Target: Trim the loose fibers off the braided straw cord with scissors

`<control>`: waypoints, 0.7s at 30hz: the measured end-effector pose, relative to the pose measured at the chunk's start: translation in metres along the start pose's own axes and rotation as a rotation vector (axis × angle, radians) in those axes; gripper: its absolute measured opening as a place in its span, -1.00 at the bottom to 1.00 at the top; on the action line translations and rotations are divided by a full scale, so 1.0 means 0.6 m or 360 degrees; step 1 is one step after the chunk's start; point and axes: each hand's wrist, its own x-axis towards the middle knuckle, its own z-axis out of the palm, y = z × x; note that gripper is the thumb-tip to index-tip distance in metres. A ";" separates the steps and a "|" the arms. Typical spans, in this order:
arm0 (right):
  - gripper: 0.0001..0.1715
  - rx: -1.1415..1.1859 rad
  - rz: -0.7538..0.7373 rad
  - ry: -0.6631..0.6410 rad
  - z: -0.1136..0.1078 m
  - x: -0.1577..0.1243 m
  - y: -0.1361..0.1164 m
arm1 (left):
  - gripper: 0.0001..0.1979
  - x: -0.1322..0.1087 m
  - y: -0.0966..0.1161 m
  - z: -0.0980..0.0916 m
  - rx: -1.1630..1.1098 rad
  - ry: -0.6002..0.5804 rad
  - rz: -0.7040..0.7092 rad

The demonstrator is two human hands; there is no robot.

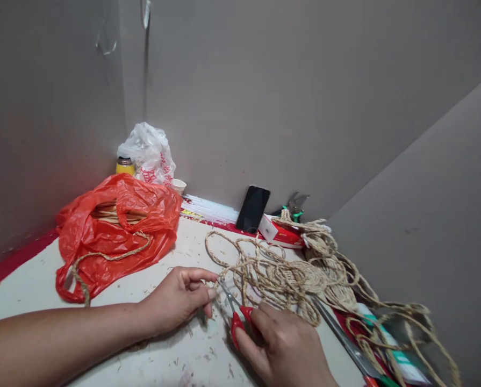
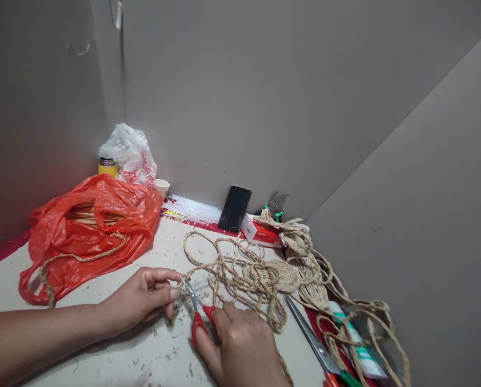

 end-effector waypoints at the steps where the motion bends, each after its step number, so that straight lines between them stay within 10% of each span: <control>1: -0.71 0.0004 -0.0003 -0.0004 0.000 0.000 0.000 | -0.46 0.000 0.001 0.000 0.0009 0.0004 0.0000; 21: -0.72 0.0114 0.0053 -0.0020 0.009 -0.002 0.014 | -0.39 -0.001 0.009 0.000 -0.0038 -0.0001 -0.0004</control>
